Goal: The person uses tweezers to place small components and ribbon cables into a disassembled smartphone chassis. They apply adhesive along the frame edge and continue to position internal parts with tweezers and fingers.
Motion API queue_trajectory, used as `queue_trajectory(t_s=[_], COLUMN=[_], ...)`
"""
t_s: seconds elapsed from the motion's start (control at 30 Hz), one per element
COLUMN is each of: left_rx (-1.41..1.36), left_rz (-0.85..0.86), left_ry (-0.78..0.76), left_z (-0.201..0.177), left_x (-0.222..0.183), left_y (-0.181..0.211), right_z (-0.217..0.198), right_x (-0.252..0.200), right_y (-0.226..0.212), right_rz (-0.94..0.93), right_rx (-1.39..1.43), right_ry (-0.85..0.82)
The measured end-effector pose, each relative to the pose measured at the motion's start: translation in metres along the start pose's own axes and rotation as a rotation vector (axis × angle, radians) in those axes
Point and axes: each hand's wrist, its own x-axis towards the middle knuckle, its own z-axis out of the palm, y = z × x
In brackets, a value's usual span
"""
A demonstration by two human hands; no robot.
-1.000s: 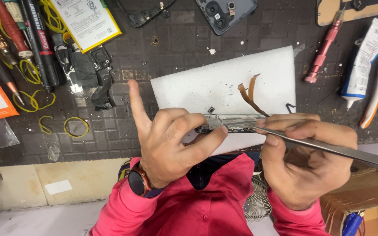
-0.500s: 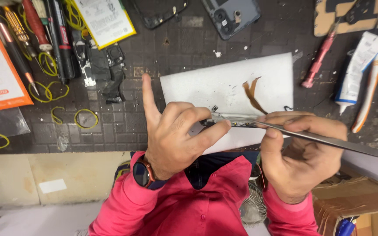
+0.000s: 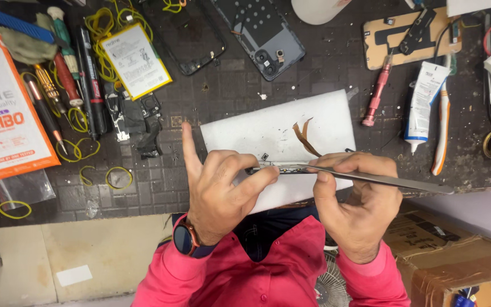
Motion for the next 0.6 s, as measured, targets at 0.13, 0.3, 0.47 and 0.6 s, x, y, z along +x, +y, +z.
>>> queue_trajectory(t_s=[0.13, 0.3, 0.47, 0.6], left_rx=[0.003, -0.008, -0.033, -0.031], left_rz=[-0.006, -0.003, -0.013, -0.022], left_ry=[-0.004, -0.017, 0.001, -0.004], left_z=[0.0007, -0.0009, -0.0018, -0.002], left_x=[0.0002, -0.002, 0.0038, 0.0067], left_y=[0.0004, -0.0014, 0.0032, 0.0046], right_z=[-0.0013, -0.0008, -0.0011, -0.0014], right_x=[0.0006, 0.0002, 0.0029, 0.0053], right_y=[0.0008, 0.0032, -0.001, -0.0037], right_rz=[0.008, -0.006, 0.019, 0.041], right_rx=[-0.013, -0.022, 0.002, -0.024], right_ry=[-0.005, -0.007, 0.003, 0.008])
